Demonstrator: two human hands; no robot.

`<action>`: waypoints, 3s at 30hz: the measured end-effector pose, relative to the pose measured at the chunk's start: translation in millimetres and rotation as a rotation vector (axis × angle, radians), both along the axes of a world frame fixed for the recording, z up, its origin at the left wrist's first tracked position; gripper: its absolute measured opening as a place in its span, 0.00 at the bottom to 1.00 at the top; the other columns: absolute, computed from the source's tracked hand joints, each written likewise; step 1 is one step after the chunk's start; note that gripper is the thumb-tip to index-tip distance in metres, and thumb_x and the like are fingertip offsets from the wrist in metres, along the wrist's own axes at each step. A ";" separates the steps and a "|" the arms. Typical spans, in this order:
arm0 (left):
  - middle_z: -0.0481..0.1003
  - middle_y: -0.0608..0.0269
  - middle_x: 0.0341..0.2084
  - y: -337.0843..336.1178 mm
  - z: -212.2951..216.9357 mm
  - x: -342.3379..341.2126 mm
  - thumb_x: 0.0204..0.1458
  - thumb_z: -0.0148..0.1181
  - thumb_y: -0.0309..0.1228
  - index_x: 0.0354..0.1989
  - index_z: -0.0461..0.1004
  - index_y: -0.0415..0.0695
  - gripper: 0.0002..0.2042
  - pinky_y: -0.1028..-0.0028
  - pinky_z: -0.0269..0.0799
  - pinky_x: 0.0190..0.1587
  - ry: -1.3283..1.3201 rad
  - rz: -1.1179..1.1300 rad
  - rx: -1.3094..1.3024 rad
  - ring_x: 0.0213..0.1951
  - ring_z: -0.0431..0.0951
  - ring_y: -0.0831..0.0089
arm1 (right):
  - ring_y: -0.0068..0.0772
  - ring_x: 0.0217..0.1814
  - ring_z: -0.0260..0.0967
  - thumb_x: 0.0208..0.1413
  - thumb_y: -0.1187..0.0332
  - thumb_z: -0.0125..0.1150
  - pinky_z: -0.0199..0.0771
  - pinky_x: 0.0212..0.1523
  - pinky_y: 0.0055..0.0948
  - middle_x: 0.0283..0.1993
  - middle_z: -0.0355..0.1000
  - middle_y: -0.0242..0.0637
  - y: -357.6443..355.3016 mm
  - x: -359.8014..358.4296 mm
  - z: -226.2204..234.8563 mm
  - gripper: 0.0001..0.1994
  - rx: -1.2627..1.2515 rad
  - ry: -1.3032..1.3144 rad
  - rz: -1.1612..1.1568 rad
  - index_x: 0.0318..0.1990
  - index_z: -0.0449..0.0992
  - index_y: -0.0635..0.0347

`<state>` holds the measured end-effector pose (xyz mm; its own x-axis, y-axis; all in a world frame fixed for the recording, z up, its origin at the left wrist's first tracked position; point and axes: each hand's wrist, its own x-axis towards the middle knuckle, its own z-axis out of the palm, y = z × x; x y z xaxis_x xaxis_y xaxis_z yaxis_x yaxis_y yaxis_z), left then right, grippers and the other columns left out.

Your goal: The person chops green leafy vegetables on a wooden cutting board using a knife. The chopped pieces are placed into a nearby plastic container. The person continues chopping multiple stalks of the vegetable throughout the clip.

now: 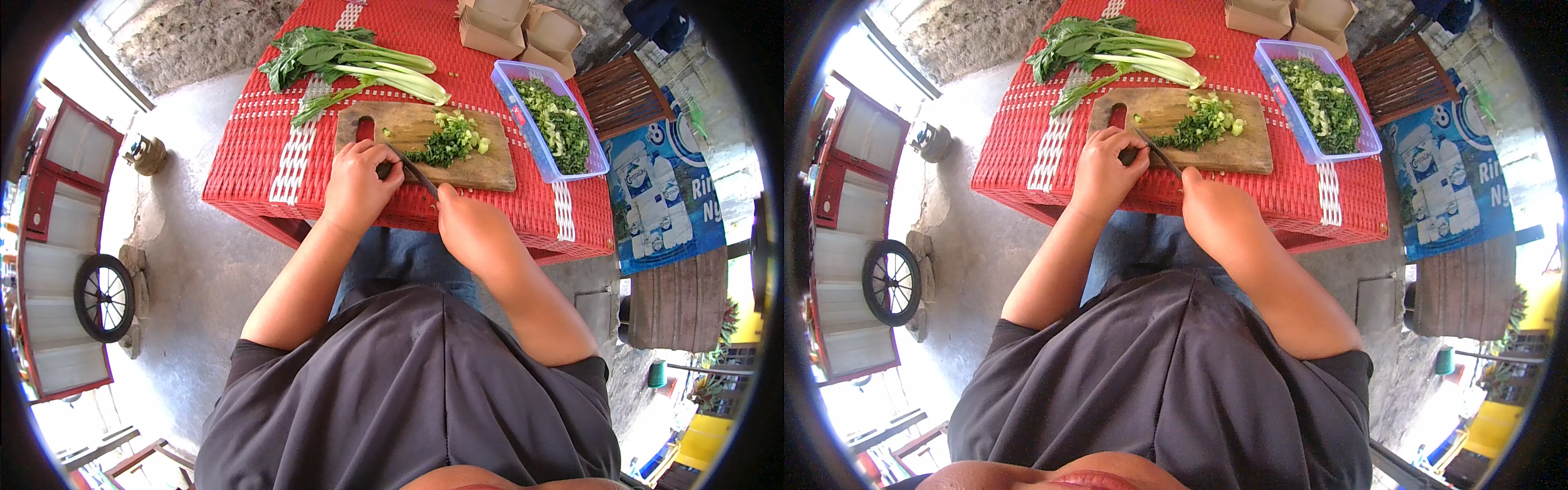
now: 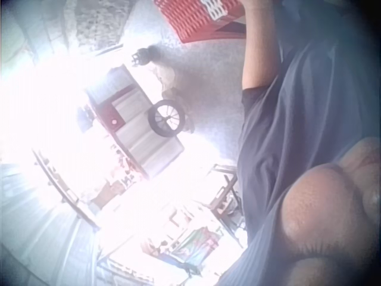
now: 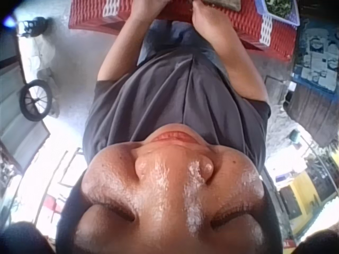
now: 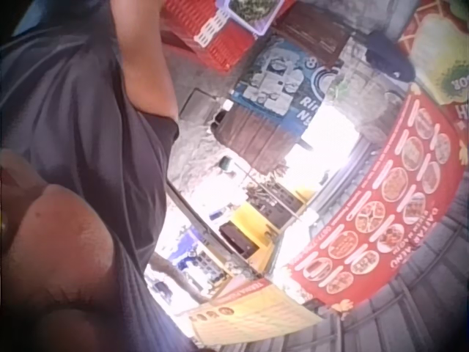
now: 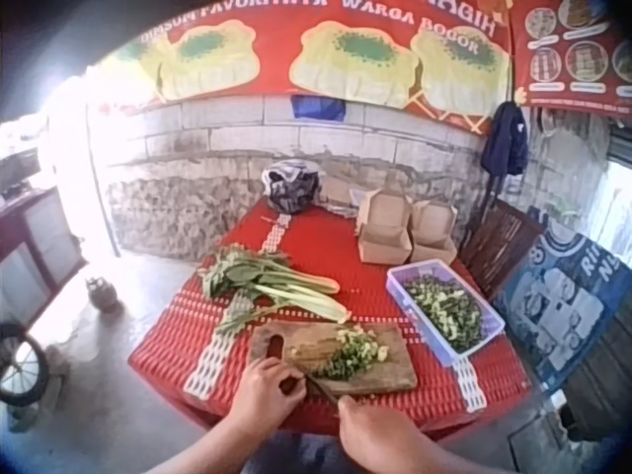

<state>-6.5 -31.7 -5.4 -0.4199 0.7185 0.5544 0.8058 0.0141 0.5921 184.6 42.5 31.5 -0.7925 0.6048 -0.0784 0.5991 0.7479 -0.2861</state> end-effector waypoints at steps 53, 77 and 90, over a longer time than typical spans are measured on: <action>0.80 0.53 0.35 61.6 -2.5 13.7 0.49 0.67 0.28 0.33 0.82 0.42 0.05 0.58 0.74 0.51 0.047 -0.138 -0.054 0.44 0.79 0.50 | 0.62 0.38 0.79 0.62 0.71 0.48 0.78 0.39 0.57 0.32 0.79 0.57 27.3 18.4 8.6 0.08 0.043 -0.046 -0.118 0.44 0.69 0.66; 0.80 0.57 0.34 58.0 -2.9 13.9 0.46 0.68 0.29 0.33 0.82 0.44 0.06 0.58 0.74 0.49 0.070 -0.097 -0.037 0.43 0.79 0.52 | 0.61 0.35 0.79 0.63 0.69 0.49 0.77 0.37 0.58 0.30 0.78 0.55 21.6 28.2 14.7 0.09 0.075 -0.063 -0.075 0.45 0.69 0.66; 0.81 0.56 0.32 57.9 -2.1 12.2 0.47 0.67 0.27 0.32 0.81 0.43 0.04 0.57 0.74 0.49 0.034 -0.139 -0.009 0.42 0.79 0.51 | 0.64 0.38 0.78 0.65 0.69 0.47 0.76 0.40 0.59 0.32 0.78 0.57 30.7 24.3 13.7 0.09 0.038 -0.066 -0.074 0.44 0.69 0.66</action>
<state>5.7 26.1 -7.5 -0.2970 0.7737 0.5596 0.8200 -0.0936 0.5646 208.9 73.2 45.3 -0.7392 0.6652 -0.1049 0.6699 0.7104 -0.2161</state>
